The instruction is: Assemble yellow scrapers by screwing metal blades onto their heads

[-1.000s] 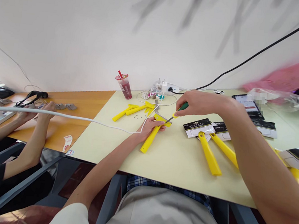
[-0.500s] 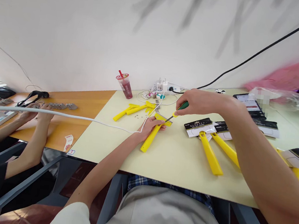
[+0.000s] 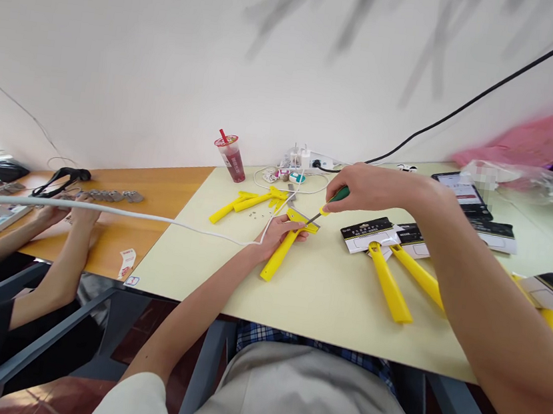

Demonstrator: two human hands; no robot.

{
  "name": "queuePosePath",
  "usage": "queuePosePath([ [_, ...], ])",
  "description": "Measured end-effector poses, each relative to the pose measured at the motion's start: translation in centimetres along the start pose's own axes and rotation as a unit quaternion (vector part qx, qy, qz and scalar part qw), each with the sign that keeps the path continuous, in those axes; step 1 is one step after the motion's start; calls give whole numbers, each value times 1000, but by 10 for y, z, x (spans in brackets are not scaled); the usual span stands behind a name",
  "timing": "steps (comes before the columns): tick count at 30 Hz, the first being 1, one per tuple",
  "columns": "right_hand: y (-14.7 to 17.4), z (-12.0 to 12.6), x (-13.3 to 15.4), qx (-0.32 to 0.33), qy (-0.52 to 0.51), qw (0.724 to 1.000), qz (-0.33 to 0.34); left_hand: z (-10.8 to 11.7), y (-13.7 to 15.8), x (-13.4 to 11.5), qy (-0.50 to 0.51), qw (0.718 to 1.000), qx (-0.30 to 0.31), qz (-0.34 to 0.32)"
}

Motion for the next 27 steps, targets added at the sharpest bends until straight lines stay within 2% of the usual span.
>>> queuePosePath([
  [14, 1, 1, -1, -1, -1, 1000, -19, -1, 2, -1, 8, 1000, -1, 6],
  [27, -3, -3, -2, 10, 1, 1000, -6, 0, 0, 0, 8, 1000, 1, -3],
])
Point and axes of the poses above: each hand's wrist, its own y-axis away from the middle knuckle, its own z-axis out of the back of the hand, x = y × z, the point moved 4 cm from there along -y, towards the middle knuckle, and after that the axes turned 7 degrees about -y, right-handed, at the moved point
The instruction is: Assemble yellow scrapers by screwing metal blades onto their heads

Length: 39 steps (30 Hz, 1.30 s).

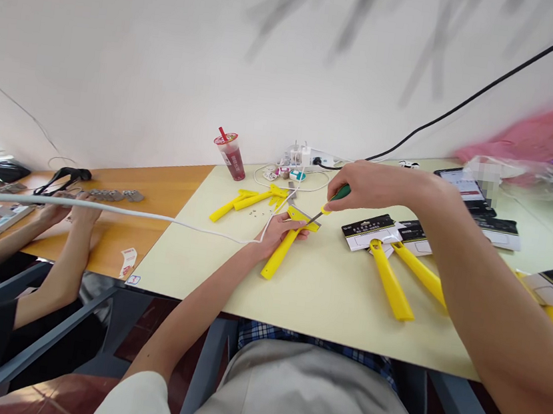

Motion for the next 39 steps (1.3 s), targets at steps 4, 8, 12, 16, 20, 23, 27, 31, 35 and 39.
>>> queuePosePath([
  [4, 0, -1, 0, 2, -3, 1000, 0, 1, -1, 1, -11, 1000, 4, -5],
  [8, 3, 3, 0, -3, -5, 1000, 2, 2, -2, 0, -30, 1000, 3, -4],
  [12, 8, 14, -10, -41, -6, 999, -10, 2, -1, -1, -42, 999, 11, -4],
  [16, 16, 30, -19, -118, -26, 993, 9, -5, 4, -4, -34, 999, 31, -11],
  [20, 24, 41, -16, -186, -75, 980, 12, -21, 9, -12, -28, 999, 37, -23],
  [23, 26, 42, -12, -192, -126, 973, 7, -38, 11, -23, -12, 998, 45, -36],
  [27, 19, 37, -13, -183, -182, 966, 30, -59, 10, -40, 16, 997, 55, -48],
  [31, 7, 33, -24, -187, -169, 967, 39, -77, 6, -58, 36, 995, 69, -62],
  [35, -1, 28, -33, -161, -228, 957, 83, -87, 2, -71, 45, 992, 79, -83],
  [39, -5, 23, -38, -131, -301, 941, 82, -90, -1, -77, 40, 992, 73, -90],
])
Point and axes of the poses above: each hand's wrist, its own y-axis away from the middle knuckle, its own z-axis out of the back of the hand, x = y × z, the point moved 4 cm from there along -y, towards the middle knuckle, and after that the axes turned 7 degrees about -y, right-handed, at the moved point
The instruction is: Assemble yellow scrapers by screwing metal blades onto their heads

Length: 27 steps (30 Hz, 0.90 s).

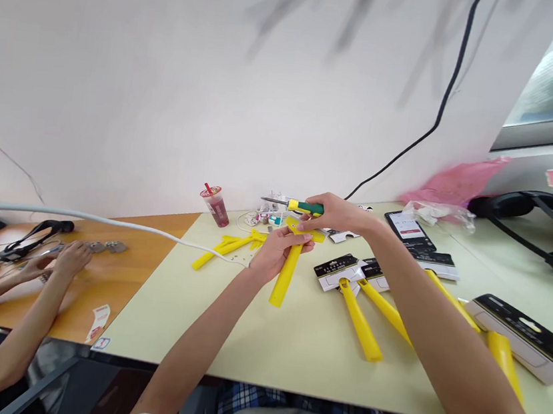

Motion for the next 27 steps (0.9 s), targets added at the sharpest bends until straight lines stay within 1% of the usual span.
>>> queuePosePath([
  [5, -3, -3, -3, -23, -9, 999, -26, 2, -1, 0, -18, 999, -27, -6],
  [8, -8, -6, -10, -21, -29, 999, -29, 5, -1, 1, -30, 999, -39, -11],
  [10, -12, -8, -16, -23, -25, 999, -26, 9, 0, 2, -68, 996, -52, -24],
  [12, -16, -9, -24, -28, -14, 999, -23, 16, 2, 3, -154, 984, -75, -53],
  [13, -18, -9, -27, -31, -10, 999, -22, 19, 4, 3, -213, 970, -91, -75],
  [14, -20, -10, -30, -34, -9, 999, -23, 21, 6, 3, -279, 949, -107, -103],
  [16, -23, -10, -36, -41, -12, 999, -26, 23, 11, 3, -406, 888, -128, -172],
  [18, -25, -11, -40, -48, -17, 998, -30, 21, 14, 4, -501, 822, -132, -238],
  [19, -26, -11, -42, -49, -20, 998, -31, 19, 15, 5, -533, 795, -126, -261],
  [20, -26, -11, -43, -49, -23, 998, -32, 17, 16, 7, -554, 777, -118, -274],
  [21, -27, -11, -44, -49, -24, 998, -33, 16, 17, 9, -567, 766, -111, -280],
  [22, -27, -11, -44, -50, -24, 998, -33, 15, 17, 10, -574, 763, -104, -280],
  [27, -25, -10, -40, -53, -24, 998, -39, 12, 20, 15, -561, 778, -68, -275],
])
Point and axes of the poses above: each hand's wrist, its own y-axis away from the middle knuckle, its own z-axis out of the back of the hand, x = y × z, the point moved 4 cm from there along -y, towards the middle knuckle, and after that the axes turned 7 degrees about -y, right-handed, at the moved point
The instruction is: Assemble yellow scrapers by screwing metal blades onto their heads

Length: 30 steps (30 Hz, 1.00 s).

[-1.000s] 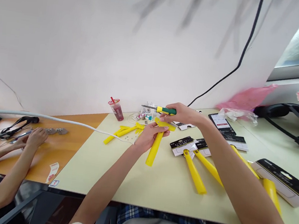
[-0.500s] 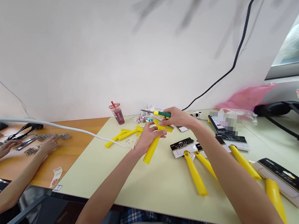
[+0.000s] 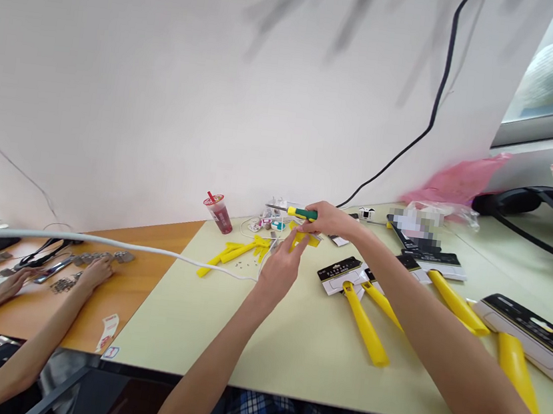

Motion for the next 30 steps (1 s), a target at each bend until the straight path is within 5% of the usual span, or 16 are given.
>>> queuePosePath([
  [9, 0, -1, 0, 1, -11, 1000, -8, 6, -2, -6, 39, 999, 18, 24],
  [16, 7, -2, 14, -18, -31, 999, -38, 8, -3, 0, 185, 980, -25, 68],
  [19, 12, 0, 22, -27, -92, 994, -54, 7, -5, 20, 334, 929, -59, 150],
  [24, 19, 15, 35, -90, -29, 995, -26, 27, -13, 53, 558, 783, -73, 265],
  [28, 23, 17, 41, -101, 105, 989, -22, 70, -13, 77, 611, 729, -136, 276],
  [30, 22, 11, 42, -100, 136, 985, -16, 91, -7, 89, 618, 723, -169, 258],
])
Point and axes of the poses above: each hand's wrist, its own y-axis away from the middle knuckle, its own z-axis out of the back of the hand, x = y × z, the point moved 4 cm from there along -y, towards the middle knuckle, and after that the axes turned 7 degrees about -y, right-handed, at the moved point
